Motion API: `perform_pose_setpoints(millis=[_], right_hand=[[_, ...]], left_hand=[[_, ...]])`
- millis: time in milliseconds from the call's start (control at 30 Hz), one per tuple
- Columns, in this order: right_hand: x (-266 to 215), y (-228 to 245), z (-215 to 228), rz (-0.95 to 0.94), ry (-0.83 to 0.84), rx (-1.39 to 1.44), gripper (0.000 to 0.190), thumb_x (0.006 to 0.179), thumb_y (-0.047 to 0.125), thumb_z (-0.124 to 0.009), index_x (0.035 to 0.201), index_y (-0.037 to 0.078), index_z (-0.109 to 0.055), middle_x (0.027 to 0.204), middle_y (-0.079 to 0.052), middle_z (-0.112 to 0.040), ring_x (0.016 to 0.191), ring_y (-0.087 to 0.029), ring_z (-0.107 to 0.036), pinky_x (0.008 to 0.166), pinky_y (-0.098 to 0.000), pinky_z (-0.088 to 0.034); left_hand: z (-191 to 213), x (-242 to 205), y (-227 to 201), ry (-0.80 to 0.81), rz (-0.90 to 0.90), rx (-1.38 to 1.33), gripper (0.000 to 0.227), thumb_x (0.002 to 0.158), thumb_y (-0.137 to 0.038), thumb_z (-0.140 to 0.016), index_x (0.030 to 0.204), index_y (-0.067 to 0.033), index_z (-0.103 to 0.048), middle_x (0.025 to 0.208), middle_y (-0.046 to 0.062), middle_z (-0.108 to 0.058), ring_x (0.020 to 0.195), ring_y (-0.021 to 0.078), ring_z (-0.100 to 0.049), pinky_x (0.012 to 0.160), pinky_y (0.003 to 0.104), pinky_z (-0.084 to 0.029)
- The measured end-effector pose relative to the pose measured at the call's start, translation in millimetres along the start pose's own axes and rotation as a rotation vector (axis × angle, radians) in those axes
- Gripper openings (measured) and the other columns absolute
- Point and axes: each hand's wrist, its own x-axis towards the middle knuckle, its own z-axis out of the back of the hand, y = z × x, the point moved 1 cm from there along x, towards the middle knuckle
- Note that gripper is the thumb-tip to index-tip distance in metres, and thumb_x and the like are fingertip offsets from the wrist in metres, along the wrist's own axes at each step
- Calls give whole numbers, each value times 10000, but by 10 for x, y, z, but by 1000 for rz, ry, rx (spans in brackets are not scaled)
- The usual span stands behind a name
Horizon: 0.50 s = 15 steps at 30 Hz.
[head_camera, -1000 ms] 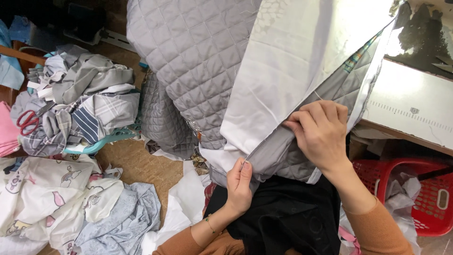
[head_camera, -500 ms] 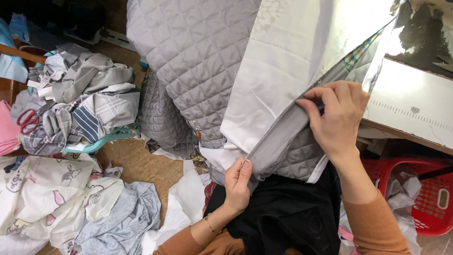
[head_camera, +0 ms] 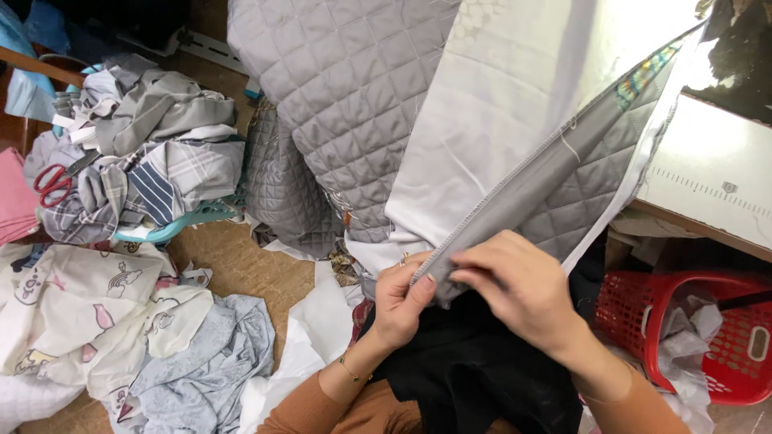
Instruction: Sewing a white fabric strip onto the edge of a quilted fabric panel using an industrial sewing machine
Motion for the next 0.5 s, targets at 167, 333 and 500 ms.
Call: perform_pose_setpoints(millis=[167,333,500], right_hand=[[-5,32,-198,259,-144,-277,64,918,70,-737,914,119,-778,850,-25,-685,689,-212,-653,673,-303,-576],[-183,-134,132,-111,-311,57,71,991,4,-667,923,27,-673,810,-109,-637,719,-238,-606,726,-355,-528],[-203,-191,371,-285,-556,72,107,1129,1,-582,1029,-10,-545,964,-124,-568,880,-196,-562,846,-279,-493]], left_hand=[[51,38,-74,92,-114,130,342,995,-165,-647,687,-35,-575,1003,200,-765,845,263,-705,700,352,-529],[89,28,-46,80,-105,85,400,1013,-169,-614,645,-56,-506,1001,216,-761,805,233,-658,662,336,-501],[126,-63,18,95,-15,234,418,1038,-305,-553,786,26,-598,1158,201,-735,940,233,-692,787,321,-499]])
